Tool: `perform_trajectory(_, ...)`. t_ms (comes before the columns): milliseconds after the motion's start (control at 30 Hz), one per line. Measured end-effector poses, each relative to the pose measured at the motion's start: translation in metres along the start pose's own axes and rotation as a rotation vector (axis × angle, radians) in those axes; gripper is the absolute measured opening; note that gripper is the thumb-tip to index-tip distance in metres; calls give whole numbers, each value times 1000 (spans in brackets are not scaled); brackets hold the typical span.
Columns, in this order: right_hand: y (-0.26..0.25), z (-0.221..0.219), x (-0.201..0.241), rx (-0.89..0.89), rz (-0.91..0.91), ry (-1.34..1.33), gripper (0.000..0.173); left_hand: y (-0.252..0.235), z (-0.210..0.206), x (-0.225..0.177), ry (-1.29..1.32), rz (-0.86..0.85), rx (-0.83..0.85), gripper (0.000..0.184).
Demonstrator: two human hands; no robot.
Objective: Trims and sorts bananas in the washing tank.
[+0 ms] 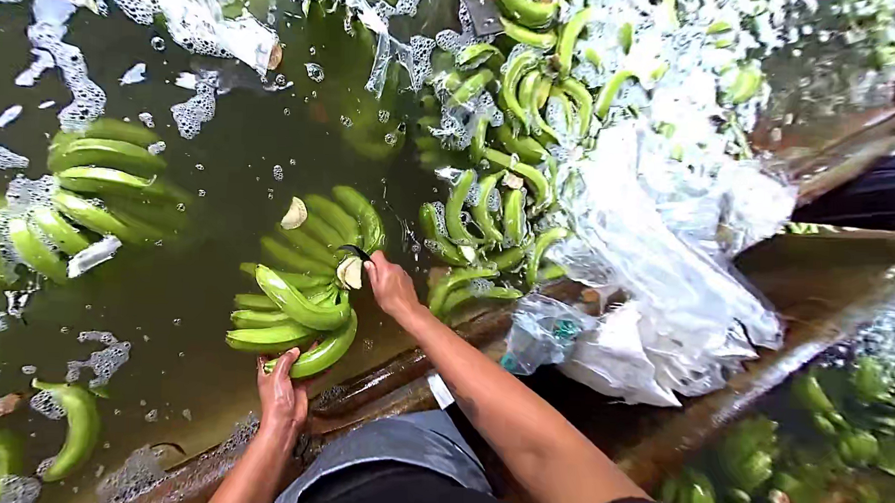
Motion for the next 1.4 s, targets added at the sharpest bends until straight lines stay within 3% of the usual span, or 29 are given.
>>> perform_trajectory(100, -1, 4, 5, -92, -2, 5, 39, 0, -10, -7, 8, -19, 23, 59)
perform_trajectory(233, -1, -8, 15, -27, 11, -106, 40, -3, -21, -11, 7, -18, 41, 53)
perform_trajectory(400, 24, -36, -21, 655, 72, -872, 28, -20, 4, -8, -79, -14, 114, 54)
perform_trajectory(500, 39, -44, -43, 888, 140, -1041, 31, -29, 30, -12, -133, 44, 174, 47)
perform_trajectory(567, 48, -51, -59, 806, 146, -1062, 30, -35, 46, -20, -199, 65, 183, 46)
perform_trajectory(633, 60, -58, -77, 623, 100, -1059, 23, -38, 51, -39, -380, -25, 58, 50)
perform_trajectory(700, 69, -69, -95, 334, 28, -1053, 27, -31, 36, -69, -752, -327, -22, 66)
perform_trajectory(767, 74, -84, -109, 77, -19, -981, 41, -26, -7, -87, -1280, -747, 130, 79)
perform_trajectory(800, 74, -93, -113, -3, -30, -907, 45, -27, -34, -83, -1497, -864, 253, 80)
perform_trajectory(867, 71, -106, -113, -59, -44, -709, 47, -45, -74, -59, -1871, -792, 460, 81)
perform_trajectory(933, 67, -110, -108, -23, -48, -616, 49, -81, -84, -39, -2193, -482, 456, 83)
perform_trajectory(1000, 66, -110, -109, -23, -21, -621, 48, -115, -77, -35, -2372, -132, 411, 66)
perform_trajectory(1067, 68, -107, -111, -18, -37, -597, 48, -135, -66, -30, -2371, 15, 416, 50)
perform_trajectory(1233, 68, -103, -106, 10, -142, -431, 51, -128, -103, -52, -2133, -14, 369, 51)
perform_trajectory(1300, 64, -106, -105, 3, -137, -433, 51, -139, -107, -68, -1936, -32, 396, 48)
perform_trajectory(1400, 62, -107, -110, -59, -105, -436, 50, -158, -62, -81, -1426, -104, 553, 31)
Point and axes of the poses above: each hand's wrist, its own y-axis away from the middle knuckle, its own z-axis out of the back of the hand, x = y × z, the point moved 6 cm from there along -y, towards the middle knuckle, and after that the axes turned 13 degrees about x, right-handed, at the moved point
